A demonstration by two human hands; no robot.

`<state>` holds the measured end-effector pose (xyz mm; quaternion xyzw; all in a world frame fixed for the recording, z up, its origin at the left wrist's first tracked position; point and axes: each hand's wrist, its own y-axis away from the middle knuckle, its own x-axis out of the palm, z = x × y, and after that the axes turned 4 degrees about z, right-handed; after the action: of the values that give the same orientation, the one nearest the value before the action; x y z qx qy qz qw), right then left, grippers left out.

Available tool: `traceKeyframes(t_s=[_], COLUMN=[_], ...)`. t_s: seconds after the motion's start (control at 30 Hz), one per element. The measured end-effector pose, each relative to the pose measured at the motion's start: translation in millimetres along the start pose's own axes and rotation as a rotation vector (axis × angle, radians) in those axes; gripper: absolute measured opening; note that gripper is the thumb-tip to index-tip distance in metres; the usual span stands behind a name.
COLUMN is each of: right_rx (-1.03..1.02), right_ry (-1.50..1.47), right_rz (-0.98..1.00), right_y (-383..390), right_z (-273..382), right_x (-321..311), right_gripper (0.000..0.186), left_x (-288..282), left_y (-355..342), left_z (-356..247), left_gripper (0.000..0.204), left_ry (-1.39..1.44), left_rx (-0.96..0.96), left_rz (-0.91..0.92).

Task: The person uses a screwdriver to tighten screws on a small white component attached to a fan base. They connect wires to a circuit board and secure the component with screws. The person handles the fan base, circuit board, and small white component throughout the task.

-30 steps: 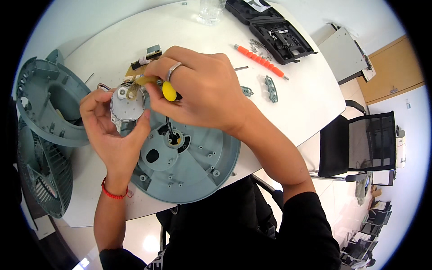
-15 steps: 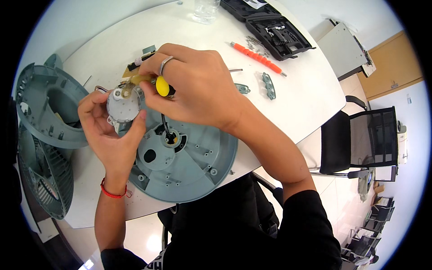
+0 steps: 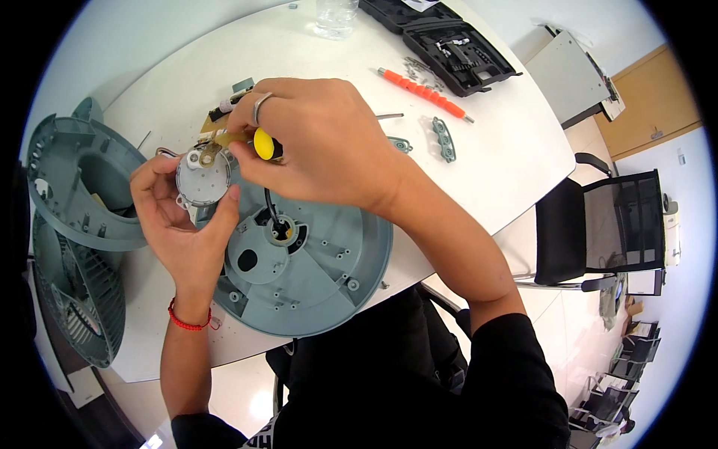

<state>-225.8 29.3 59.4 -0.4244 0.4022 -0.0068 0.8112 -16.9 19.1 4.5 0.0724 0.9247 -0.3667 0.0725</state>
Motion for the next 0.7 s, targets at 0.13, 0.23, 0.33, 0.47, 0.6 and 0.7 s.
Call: traceKeyframes(t_s=[0.13,0.23,0.33,0.47,0.6,0.7], right_rx=[0.012,-0.005,-0.024,-0.017,-0.032,-0.014], right_ry=[0.095,0.134,0.163,0.170,0.168,0.181], right_rz=[0.015,0.005,-0.011,0.004,0.006,0.011], right_y=[1.8,2.3,3.8,3.3,3.1,2.9], right_z=[1.0,2.9,-1.2,-1.6,-3.3,-1.1], right_x=[0.4,1.0,1.7,1.6,3.5,2.2], right_gripper=[0.014,0.014,0.014,0.013,0.012,0.013], left_x=[-0.1,0.0,1.6,1.0,2.0,1.8], left_y=[-0.4,1.1,1.3,2.3,1.9,1.8], left_z=[-0.3,0.4,1.3,2.2,-0.3,1.4], left_gripper=[0.070,0.069,0.068,0.067,0.067,0.066], left_ry=[-0.012,0.005,0.011,0.019,0.032,0.035], left_rx=[-0.018,-0.053,-0.087,-0.103,-0.116,-0.114], left_rz=[0.005,0.006,0.006,0.008,0.009,0.015])
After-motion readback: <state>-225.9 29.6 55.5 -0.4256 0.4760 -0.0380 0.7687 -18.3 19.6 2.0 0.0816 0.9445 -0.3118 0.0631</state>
